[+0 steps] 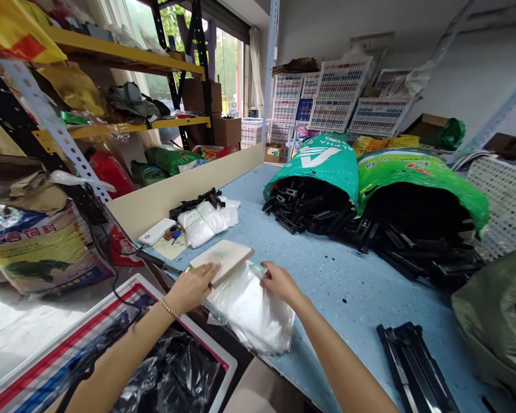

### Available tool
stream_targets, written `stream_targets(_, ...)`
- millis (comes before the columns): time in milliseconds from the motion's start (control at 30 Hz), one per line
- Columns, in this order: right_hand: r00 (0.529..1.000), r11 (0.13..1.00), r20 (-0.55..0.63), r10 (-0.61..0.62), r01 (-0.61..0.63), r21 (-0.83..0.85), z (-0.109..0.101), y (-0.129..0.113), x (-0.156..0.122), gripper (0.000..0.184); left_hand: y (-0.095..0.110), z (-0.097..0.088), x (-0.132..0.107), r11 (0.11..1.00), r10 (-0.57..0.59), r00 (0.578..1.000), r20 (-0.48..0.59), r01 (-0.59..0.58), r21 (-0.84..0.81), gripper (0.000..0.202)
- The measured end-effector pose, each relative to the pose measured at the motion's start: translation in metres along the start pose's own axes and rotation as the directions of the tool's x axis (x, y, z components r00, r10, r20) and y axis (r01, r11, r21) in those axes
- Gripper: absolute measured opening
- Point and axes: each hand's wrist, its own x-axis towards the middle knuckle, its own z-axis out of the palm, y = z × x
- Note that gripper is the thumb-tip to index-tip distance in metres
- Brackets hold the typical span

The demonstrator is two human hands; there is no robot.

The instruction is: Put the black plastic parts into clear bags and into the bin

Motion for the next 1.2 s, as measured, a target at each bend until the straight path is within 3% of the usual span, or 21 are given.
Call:
stream_targets(100, 0.995, 0.998, -0.09, 0.039, -0.034, 0.056, -0.014, 0.016, -0.009, 0.048, 0.015, 0.014, -0.017, 0.999, 0.031, 0.999, -0.02, -0.031, 0.017, 0.062)
stream_targets(167, 0.977, 0.987, -0.194, 0.089, -0.061, 0.147, -0.02, 0.026, -0.027, 0.044, 0.036, 0.018, -0.021, 0.999, 0.023, 0.997, -0.074, -0.025, -0.021, 0.059)
stream_targets(233, 0.95, 0.962, -0.281, 0.138, -0.061, 0.268, -0.02, 0.029, -0.054, 0.038, 0.073, 0.02, -0.017, 0.989, 0.049, 0.99, -0.136, -0.068, -0.135, 0.048)
stream_targets(300, 0.945, 0.939, -0.291, 0.147, -0.041, 0.341, -0.019, 0.027, -0.084, 0.033, 0.12, 0.025, -0.01, 0.968, 0.071, 0.987, -0.146, -0.103, -0.231, 0.031)
stream_targets(367, 0.964, 0.951, -0.24, 0.114, -0.036, 0.307, -0.026, 0.027, -0.116, 0.031, 0.161, 0.034, -0.005, 0.969, 0.065, 0.993, -0.096, -0.086, -0.231, 0.019)
stream_targets(433, 0.961, 0.979, -0.251, 0.114, -0.066, 0.191, -0.048, 0.034, -0.148, 0.031, 0.182, 0.043, -0.002, 0.974, 0.072, 0.997, -0.03, -0.077, -0.212, 0.017)
stream_targets(500, 0.92, 0.985, -0.357, 0.162, -0.17, 0.009, -0.084, 0.049, -0.181, 0.031, 0.181, 0.05, 0.004, 0.947, 0.102, 0.994, 0.036, -0.085, -0.311, 0.026)
stream_targets(567, 0.877, 0.924, -0.44, 0.194, -0.314, -0.22, -0.123, 0.067, -0.21, 0.035, 0.168, 0.052, 0.012, 0.867, 0.097, 0.99, 0.103, -0.034, -0.497, 0.027)
stream_targets(633, 0.912, 0.823, -0.375, 0.166, -0.338, -0.457, -0.152, 0.083, -0.229, 0.045, 0.154, 0.049, 0.02, 0.744, 0.031, 0.987, 0.154, 0.08, -0.664, 0.021)
stream_targets(700, 0.958, 0.712, -0.236, 0.165, -0.282, -0.644, -0.165, 0.091, -0.238, 0.05, 0.148, 0.044, 0.025, 0.63, -0.026, 0.983, 0.182, 0.157, -0.76, 0.02)
stream_targets(800, 0.938, 0.541, -0.147, 0.314, -0.304, -0.784, -0.156, 0.091, -0.241, 0.03, 0.154, 0.037, 0.024, 0.615, -0.023, 0.987, 0.162, 0.142, -0.776, 0.025)
stream_targets(867, 0.895, 0.453, -0.177, 0.409, -0.367, -0.812, -0.141, 0.086, -0.243, 0.015, 0.168, 0.037, 0.019, 0.717, -0.052, 0.995, 0.085, 0.096, -0.69, 0.024)
stream_targets(933, 0.885, 0.411, -0.214, 0.414, -0.392, -0.823, -0.126, 0.082, -0.247, 0.014, 0.183, 0.042, 0.015, 0.852, -0.09, 0.996, -0.021, 0.066, -0.52, 0.019)
stream_targets(1000, 0.9, 0.403, -0.239, 0.364, -0.383, -0.831, -0.116, 0.082, -0.251, 0.01, 0.193, 0.047, 0.013, 0.939, -0.081, 0.994, -0.071, 0.052, -0.339, 0.015)
stream_targets(1067, 0.917, 0.427, -0.242, 0.317, -0.366, -0.827, -0.11, 0.086, -0.256, 0.011, 0.193, 0.05, 0.015, 0.956, -0.048, 0.998, -0.028, 0.038, -0.292, 0.009)
stream_targets(1133, 0.917, 0.491, -0.253, 0.307, -0.38, -0.784, -0.107, 0.094, -0.26, 0.021, 0.185, 0.05, 0.019, 0.907, -0.035, 0.997, 0.067, 0.06, -0.417, 0.014)
stream_targets(1200, 0.901, 0.595, -0.292, 0.321, -0.432, -0.678, -0.104, 0.103, -0.262, 0.035, 0.172, 0.046, 0.024, 0.798, -0.083, 0.985, 0.152, 0.158, -0.582, 0.014)
